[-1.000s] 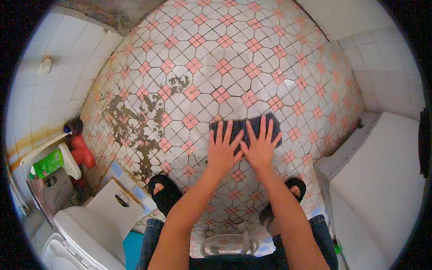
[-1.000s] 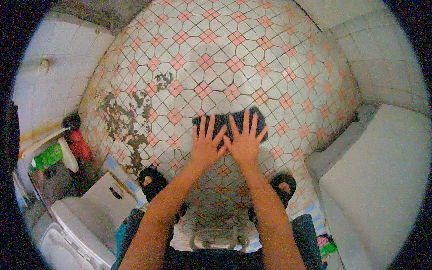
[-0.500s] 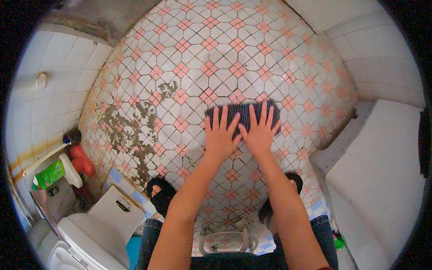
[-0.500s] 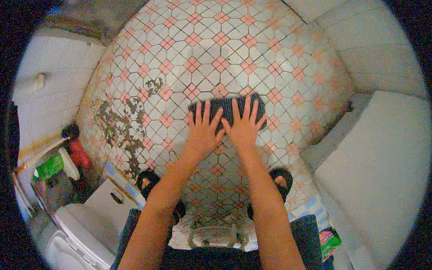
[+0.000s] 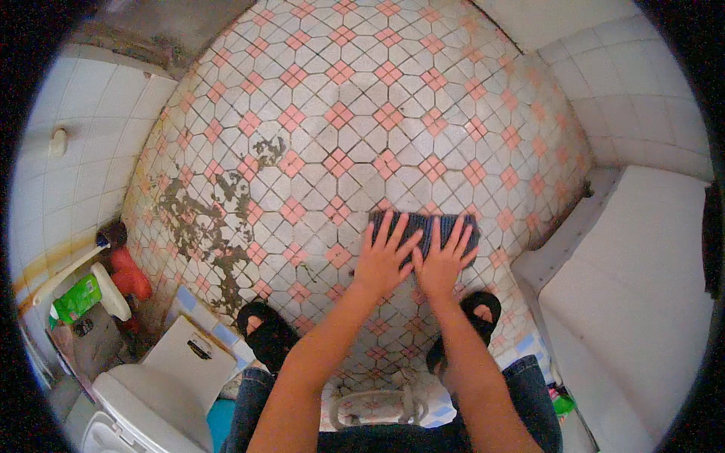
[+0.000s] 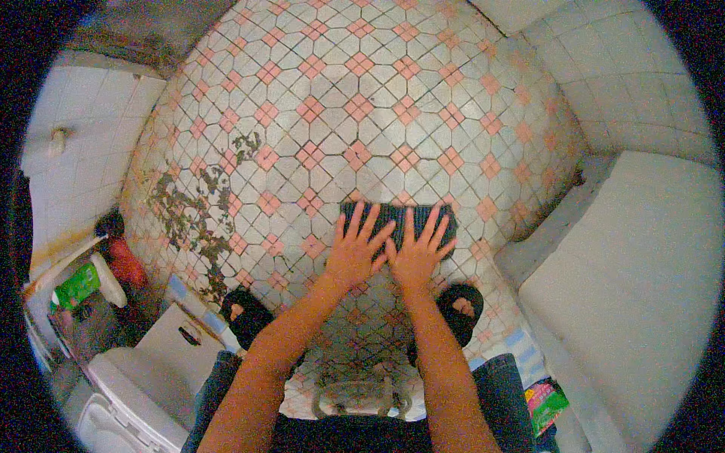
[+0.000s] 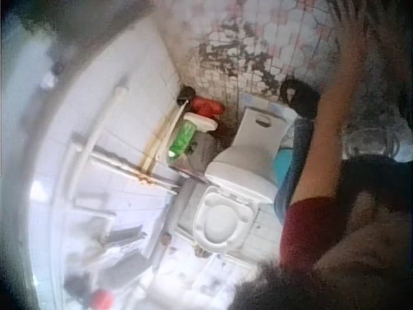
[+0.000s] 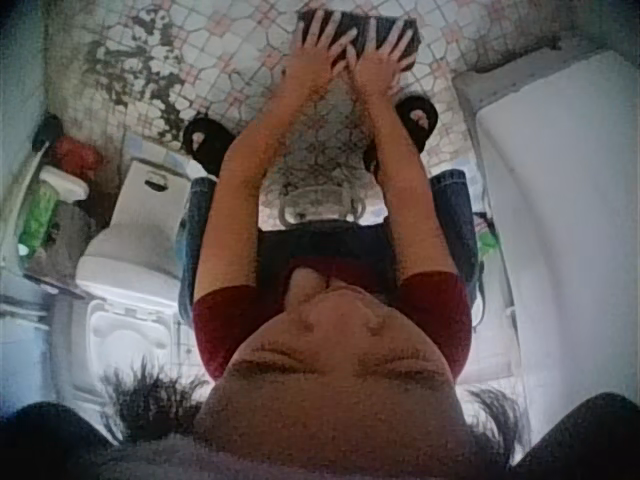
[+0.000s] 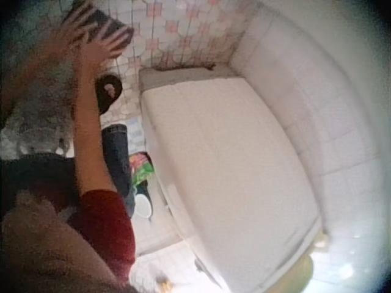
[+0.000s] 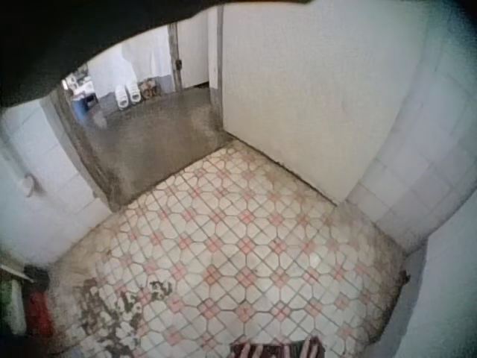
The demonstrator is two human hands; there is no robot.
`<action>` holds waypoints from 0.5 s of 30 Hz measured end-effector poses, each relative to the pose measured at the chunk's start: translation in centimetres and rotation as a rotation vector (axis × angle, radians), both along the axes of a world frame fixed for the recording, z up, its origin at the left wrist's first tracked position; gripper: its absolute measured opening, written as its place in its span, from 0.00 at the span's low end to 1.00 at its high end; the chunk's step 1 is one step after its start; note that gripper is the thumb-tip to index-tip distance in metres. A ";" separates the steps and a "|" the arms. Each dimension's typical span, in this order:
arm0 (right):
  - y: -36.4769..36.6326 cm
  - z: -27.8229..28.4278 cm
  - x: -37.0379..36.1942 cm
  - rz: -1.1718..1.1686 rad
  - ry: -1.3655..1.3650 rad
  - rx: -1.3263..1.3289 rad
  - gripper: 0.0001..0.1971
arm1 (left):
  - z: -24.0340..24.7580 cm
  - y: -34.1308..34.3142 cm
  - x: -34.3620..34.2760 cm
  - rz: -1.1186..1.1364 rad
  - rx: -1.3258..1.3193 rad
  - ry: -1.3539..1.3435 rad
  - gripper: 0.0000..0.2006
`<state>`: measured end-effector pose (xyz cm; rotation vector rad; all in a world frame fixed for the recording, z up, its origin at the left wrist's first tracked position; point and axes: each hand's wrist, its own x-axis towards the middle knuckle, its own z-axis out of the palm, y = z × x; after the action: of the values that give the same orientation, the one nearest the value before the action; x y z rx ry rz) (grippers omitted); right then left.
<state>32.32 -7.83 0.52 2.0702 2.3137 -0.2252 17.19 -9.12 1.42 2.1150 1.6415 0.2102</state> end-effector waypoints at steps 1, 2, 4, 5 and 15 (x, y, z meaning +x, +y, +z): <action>1.8 -0.3 0.4 0.012 0.006 0.031 0.35 | -0.4 1.6 0.3 0.009 0.030 -0.004 0.34; 3.5 -0.7 0.4 0.019 0.002 0.049 0.35 | -0.9 3.2 0.3 0.029 0.055 -0.019 0.34; 7.5 -0.7 0.3 0.008 0.003 0.057 0.36 | -1.2 6.6 0.5 0.069 0.089 -0.018 0.33; 9.5 -0.5 -0.2 0.016 0.031 0.092 0.36 | -1.4 8.3 0.3 0.090 0.120 -0.002 0.33; 9.2 -1.0 -0.4 -0.077 0.018 0.064 0.38 | -1.6 8.3 0.0 0.102 0.150 0.021 0.33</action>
<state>31.92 1.40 -0.46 2.1987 2.2829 -0.1743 17.22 -0.78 -0.19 2.1493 1.7991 0.3551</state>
